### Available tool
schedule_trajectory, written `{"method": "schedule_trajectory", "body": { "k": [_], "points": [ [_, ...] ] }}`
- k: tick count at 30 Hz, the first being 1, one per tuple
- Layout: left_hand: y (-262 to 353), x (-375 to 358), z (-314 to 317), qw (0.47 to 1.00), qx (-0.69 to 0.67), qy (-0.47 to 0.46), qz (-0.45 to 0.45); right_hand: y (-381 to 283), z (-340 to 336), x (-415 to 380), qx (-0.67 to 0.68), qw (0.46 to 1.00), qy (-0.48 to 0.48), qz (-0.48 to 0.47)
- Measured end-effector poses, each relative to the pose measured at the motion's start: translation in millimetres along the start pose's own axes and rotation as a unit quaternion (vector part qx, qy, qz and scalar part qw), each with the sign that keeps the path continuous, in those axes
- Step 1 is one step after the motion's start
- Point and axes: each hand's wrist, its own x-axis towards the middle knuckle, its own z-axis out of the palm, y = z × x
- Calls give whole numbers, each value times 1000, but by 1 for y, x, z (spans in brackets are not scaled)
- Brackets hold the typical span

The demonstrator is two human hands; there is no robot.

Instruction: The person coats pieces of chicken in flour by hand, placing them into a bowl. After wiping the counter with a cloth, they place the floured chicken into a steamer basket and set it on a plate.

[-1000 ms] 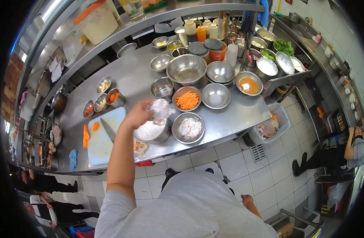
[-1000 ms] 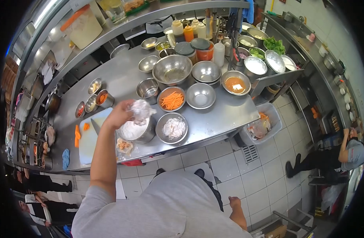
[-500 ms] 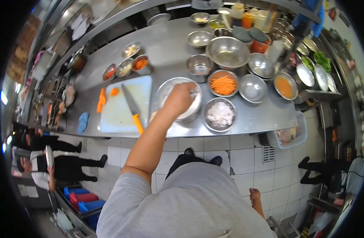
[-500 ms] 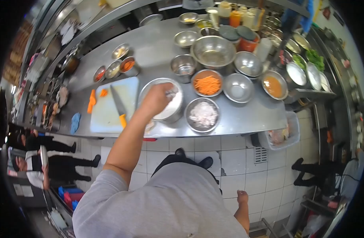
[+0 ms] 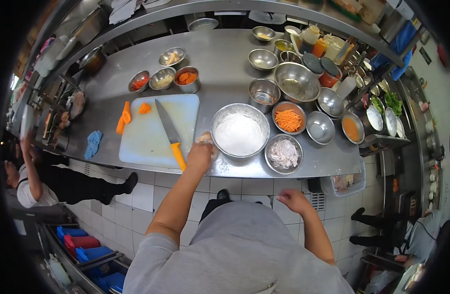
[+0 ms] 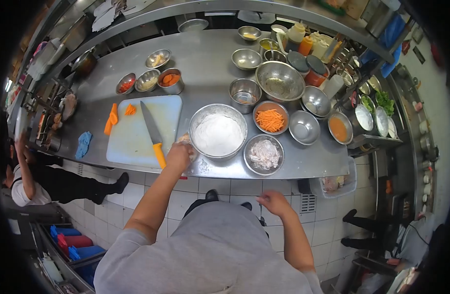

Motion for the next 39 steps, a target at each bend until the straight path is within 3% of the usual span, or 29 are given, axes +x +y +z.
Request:
{"method": "schedule_trajectory", "body": {
  "k": [3, 4, 6, 7, 8, 10, 11, 12, 14, 15, 16, 18, 20, 22, 25, 29, 37, 39],
  "points": [
    [-9, 19, 26, 998, 19, 52, -5, -106, -5, 50, 42, 991, -114, -46],
    [-8, 21, 28, 999, 8, 47, 14, -128, 4, 65, 44, 986, -108, -119],
    [-7, 20, 15, 989, -60, 105, 85, -159, 35, 94, 84, 978, -46, -183],
    [-2, 19, -5, 998, -52, -23, 6, -173, 46, 108, 53, 975, -28, -212],
    [-9, 20, -7, 998, -52, -23, 6, -178, 58, 120, 53, 976, -27, -212],
    [-29, 15, -17, 976, -211, -41, 22, -194, 78, 136, -72, 968, 108, -217],
    [-37, 14, -21, 967, -252, -41, 12, -195, 81, 139, -111, 980, 50, -160],
    [-45, 14, -26, 967, -251, -41, 6, -190, 88, 144, -109, 980, 45, -163],
    [-58, 14, -33, 927, -348, -134, -27, -171, 106, 156, -192, 972, 30, -135],
    [-60, 13, -34, 927, -349, -133, -29, -176, 105, 154, -148, 980, 44, -123],
    [-59, 11, -34, 946, -309, -97, 3, -188, 101, 149, -149, 980, 41, -124],
    [-52, 5, -35, 961, -269, -60, 34, -210, 94, 141, -56, 974, 138, -173],
    [-45, 4, -39, 955, -293, 21, 30, -221, 90, 145, -87, 971, 127, -183],
    [-52, 12, -43, 949, -314, 25, -1, -220, 97, 155, -114, 967, 123, -190],
    [-67, 21, -61, 933, -356, 30, -49, -216, 107, 177, -187, 973, 72, -112],
    [-97, 27, -55, 889, -454, 6, -65, -242, 110, 191, -197, 963, 100, -152],
    [-104, 11, -59, 907, -416, 34, -59, -237, 141, 237, -294, 914, 205, -189],
    [-102, 15, -52, 896, -439, 36, -52, -228, 146, 242, -343, 920, 127, -138]
  ]
}}
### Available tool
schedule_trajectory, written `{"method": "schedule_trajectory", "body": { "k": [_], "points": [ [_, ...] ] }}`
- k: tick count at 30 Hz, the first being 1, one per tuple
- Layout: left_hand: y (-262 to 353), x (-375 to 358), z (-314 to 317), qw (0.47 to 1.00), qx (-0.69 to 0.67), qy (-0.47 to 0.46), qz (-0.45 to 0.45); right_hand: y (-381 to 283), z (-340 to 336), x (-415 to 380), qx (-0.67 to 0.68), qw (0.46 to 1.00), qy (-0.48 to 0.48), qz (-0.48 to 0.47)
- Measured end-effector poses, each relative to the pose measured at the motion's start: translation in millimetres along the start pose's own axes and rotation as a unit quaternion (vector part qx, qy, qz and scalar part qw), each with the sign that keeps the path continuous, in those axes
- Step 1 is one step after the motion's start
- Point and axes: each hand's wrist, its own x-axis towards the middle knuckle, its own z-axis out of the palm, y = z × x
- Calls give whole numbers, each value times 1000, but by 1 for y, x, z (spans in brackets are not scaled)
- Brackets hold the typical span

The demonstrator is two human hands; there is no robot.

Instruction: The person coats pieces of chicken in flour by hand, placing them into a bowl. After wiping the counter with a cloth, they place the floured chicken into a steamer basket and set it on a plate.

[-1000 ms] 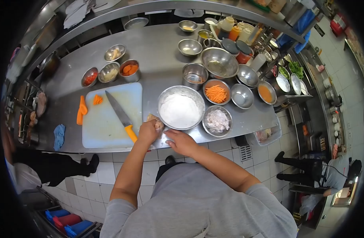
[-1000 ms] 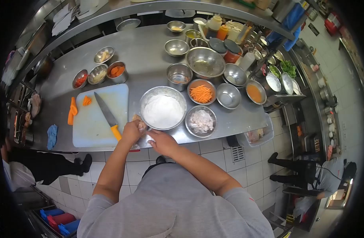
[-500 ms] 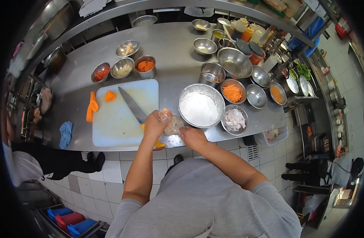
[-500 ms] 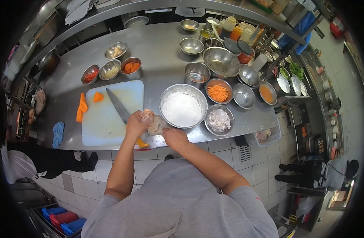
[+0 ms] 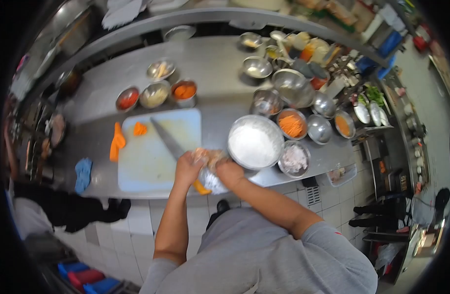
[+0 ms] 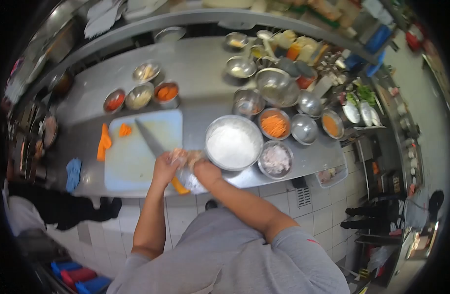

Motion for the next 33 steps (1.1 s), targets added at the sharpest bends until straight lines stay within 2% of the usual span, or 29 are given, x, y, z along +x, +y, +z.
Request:
{"method": "schedule_trajectory", "body": {
  "k": [2, 3, 4, 5, 6, 7, 10, 12, 13, 15, 16, 18, 20, 21, 23, 24, 26, 27, 28, 29, 30, 32, 33],
  "points": [
    [-11, 5, 4, 998, -45, 4, 36, -7, -5, -4, -7, 997, 53, 47],
    [-6, 4, 4, 996, -70, 10, 59, -2, 10, -2, -8, 996, 87, 30],
    [-6, 7, 4, 997, -36, 13, 59, -1, 11, -5, 16, 996, 89, 27],
    [-4, 11, 5, 998, -2, 20, 58, -4, -13, -8, 64, 997, 12, 42],
    [6, 18, 8, 998, 32, 4, 45, -5, -12, -8, 50, 997, 48, 19],
    [11, 21, 8, 997, 69, -8, 26, -4, -14, -8, 42, 999, 24, 8],
    [-23, 58, 25, 988, 130, -64, 48, -6, -26, -8, 74, 996, 42, 11],
    [-12, 61, 30, 987, 125, -84, 50, -12, -42, -10, 100, 993, -30, 59],
    [-2, 57, 33, 987, 117, -105, 44, -10, -29, -9, 101, 993, -24, 61],
    [-1, 56, 36, 984, 122, -125, 45, -6, -2, -6, 77, 989, 129, -3],
    [-8, 60, 39, 983, 121, -139, 18, -6, -6, -4, 116, 992, 56, 8],
    [-17, 63, 41, 981, 120, -153, -7, -9, -14, -12, 152, 987, 58, 8],
    [-20, 63, 40, 969, -12, -205, -136, -11, -22, -14, 188, 980, 57, 5],
    [-28, 64, 40, 969, -11, -205, -134, -13, -23, -12, 172, 984, 36, 12],
    [-47, 69, 42, 973, -87, -181, -112, -15, -24, -6, 157, 987, 15, 20],
    [-36, 61, 38, 973, -87, -182, -113, -12, -26, -5, 150, 988, 12, 16],
    [-4, 37, 24, 994, 23, -77, -69, -11, -30, -3, 145, 989, 4, 11],
    [-10, 34, 22, 994, 22, -77, -74, -13, -32, -2, 171, 984, -5, 49],
    [-20, 28, 19, 999, 26, -31, -35, -15, -33, -2, 195, 977, -18, 85],
    [-31, 18, 15, 999, 30, 18, 0, -14, -34, -3, 198, 977, -30, 79],
    [-20, 2, 9, 999, 29, 24, -19, -11, -34, -4, 194, 976, -21, 94],
    [1, -31, 1, 997, 15, 60, 38, -8, -28, -8, 193, 976, -17, 96],
    [-3, -41, 2, 998, -10, 35, 57, -8, -31, -8, 198, 977, -19, 81]
  ]
}}
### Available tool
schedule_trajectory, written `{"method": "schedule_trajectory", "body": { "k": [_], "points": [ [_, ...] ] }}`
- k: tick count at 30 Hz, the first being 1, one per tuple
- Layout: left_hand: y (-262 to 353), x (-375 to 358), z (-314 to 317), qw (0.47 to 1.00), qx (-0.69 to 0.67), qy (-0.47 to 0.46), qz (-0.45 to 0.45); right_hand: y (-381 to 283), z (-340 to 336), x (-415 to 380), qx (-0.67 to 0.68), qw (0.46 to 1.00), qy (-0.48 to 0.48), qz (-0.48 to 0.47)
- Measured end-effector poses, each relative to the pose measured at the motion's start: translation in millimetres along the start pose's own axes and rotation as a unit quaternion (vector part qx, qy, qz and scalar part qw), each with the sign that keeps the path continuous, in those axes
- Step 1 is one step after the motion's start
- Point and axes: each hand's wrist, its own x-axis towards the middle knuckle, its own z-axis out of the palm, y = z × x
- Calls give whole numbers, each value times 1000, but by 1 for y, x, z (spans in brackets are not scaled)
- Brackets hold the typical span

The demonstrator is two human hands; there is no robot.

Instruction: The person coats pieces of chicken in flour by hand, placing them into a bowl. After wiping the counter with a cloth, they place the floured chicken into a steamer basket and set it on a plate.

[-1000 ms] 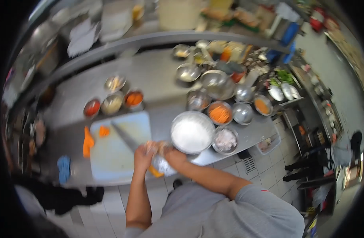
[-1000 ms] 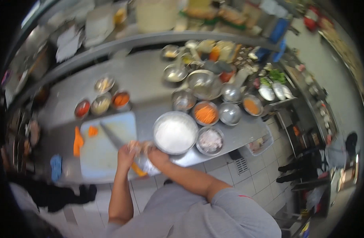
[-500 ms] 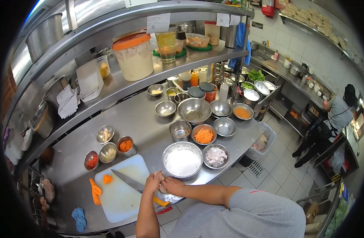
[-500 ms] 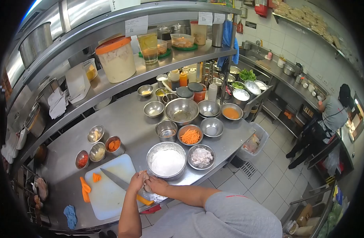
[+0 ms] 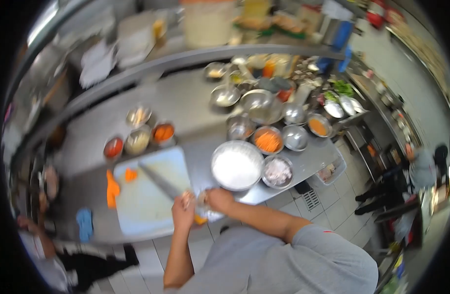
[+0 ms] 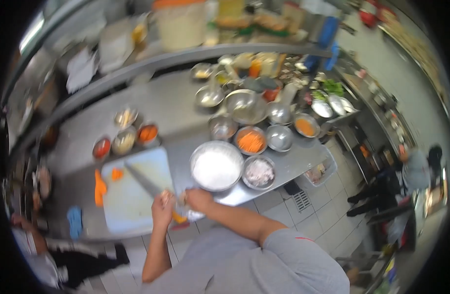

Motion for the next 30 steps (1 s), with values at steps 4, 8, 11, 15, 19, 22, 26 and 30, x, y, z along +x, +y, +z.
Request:
{"method": "schedule_trajectory", "body": {
  "k": [4, 8, 11, 15, 19, 22, 26, 30],
  "points": [
    [-3, -22, 5, 991, -29, -107, -77, 3, 7, 13, 11, 996, -41, 72],
    [10, -12, 13, 982, 114, -153, 9, 13, 3, 5, 46, 995, -73, 55],
    [-2, -8, 29, 950, 236, -202, 20, 23, 4, -9, 64, 997, -32, 17],
    [8, -2, 30, 933, 276, -217, -78, 8, -12, -31, 11, 996, 72, -55],
    [15, -3, 16, 916, 304, -260, -33, 21, -12, -31, -122, 959, 78, -245],
    [21, -6, 17, 897, 342, -279, -13, 12, -4, -27, -153, 969, 60, -184],
    [31, -3, 27, 882, 387, -265, -37, -3, 2, -17, -145, 988, -26, -36],
    [30, 6, 37, 880, 394, -246, -98, 11, 15, -6, -51, 995, -8, 80]
  ]
}}
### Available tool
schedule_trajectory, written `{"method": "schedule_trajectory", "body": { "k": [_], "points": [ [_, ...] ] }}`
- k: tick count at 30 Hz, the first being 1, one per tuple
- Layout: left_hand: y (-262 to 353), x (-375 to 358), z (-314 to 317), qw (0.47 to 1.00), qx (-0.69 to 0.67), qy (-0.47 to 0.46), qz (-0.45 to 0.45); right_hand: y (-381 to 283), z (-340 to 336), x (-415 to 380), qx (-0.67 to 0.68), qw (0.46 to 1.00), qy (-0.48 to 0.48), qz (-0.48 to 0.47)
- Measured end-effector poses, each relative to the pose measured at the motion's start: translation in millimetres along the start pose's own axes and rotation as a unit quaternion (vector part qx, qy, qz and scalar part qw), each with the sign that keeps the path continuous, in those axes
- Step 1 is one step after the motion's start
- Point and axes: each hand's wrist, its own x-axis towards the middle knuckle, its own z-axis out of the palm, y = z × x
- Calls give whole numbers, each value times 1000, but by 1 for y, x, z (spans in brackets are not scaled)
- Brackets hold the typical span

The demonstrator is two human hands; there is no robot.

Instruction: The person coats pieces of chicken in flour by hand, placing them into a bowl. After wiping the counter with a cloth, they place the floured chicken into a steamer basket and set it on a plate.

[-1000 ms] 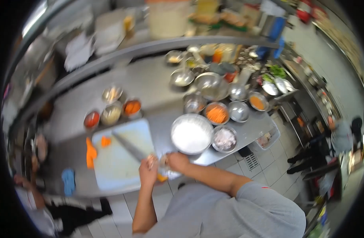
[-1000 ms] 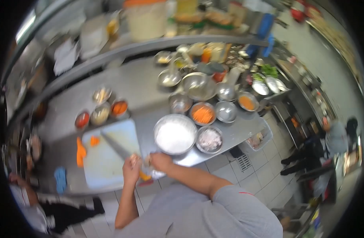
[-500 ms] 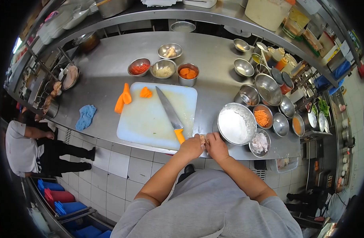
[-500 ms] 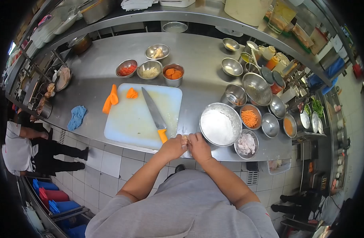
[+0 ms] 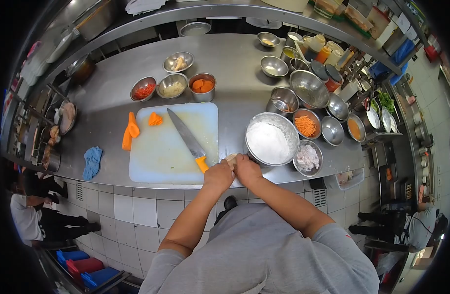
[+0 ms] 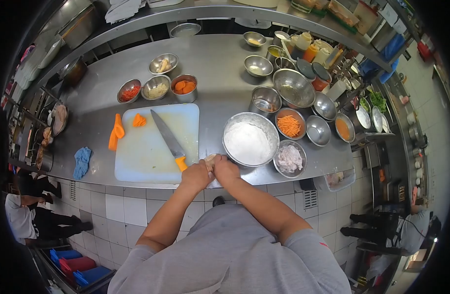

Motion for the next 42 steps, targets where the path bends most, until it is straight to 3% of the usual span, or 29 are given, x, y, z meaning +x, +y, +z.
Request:
{"method": "schedule_trajectory", "body": {
  "k": [3, 10, 12, 13, 15, 16, 18, 21, 23, 24, 26, 27, 29, 30, 32, 33, 35, 37, 40, 42],
  "points": [
    [0, 10, 9, 1000, 17, 4, -12, 8, 1, -1, -19, 998, 17, -56],
    [5, 13, 6, 999, 38, -2, -20, 25, -4, -11, 101, 994, 7, -33],
    [3, 17, 10, 999, 39, 2, -24, 29, -8, -24, 196, 972, 100, -75],
    [2, 21, 14, 999, 36, 8, -25, 23, -19, -31, 196, 973, 97, -79],
    [0, 26, 18, 999, 31, 15, -27, 14, -42, -46, 470, 875, -24, 111],
    [0, 28, 18, 999, 25, 17, -25, 13, -47, -49, 469, 876, -26, 110],
    [4, 26, 12, 999, 19, 20, -21, 12, -57, -54, 654, 745, -24, 131],
    [8, 20, -4, 1000, -5, 12, 0, 4, -84, -59, 698, 708, -30, 106],
    [2, 23, -8, 994, 29, -38, 99, 4, -97, -61, 697, 712, -22, 80],
    [2, 19, -14, 994, 30, -35, 99, 4, -102, -60, 695, 716, -17, 53],
    [6, 1, -33, 994, -10, 65, 91, 5, -112, -59, 687, 725, -14, 37],
    [7, -4, -40, 993, -7, 70, 90, 7, -117, -58, 678, 734, -10, 26],
    [11, -12, -51, 896, -153, 319, 269, 18, -121, -52, 686, 727, -41, 13],
    [15, -13, -54, 895, -150, 323, 268, 23, -122, -48, 690, 720, -72, 5],
    [27, -14, -57, 870, -379, 187, 255, 29, -124, -38, 694, 715, -83, -8],
    [33, -9, -58, 869, -379, 194, 253, 31, -127, -32, 697, 711, -91, -18],
    [45, 9, -52, 848, -492, 47, 193, 37, -133, -19, 717, 692, -79, 4],
    [58, 21, -39, 834, -522, 53, 172, 46, -134, -11, 740, 669, -60, 30],
    [85, 32, -23, 825, -538, 82, 155, 62, -140, -7, 711, 702, -44, 11],
    [103, 32, -14, 831, -522, 108, 158, 75, -147, -7, 699, 709, -93, 1]
  ]
}}
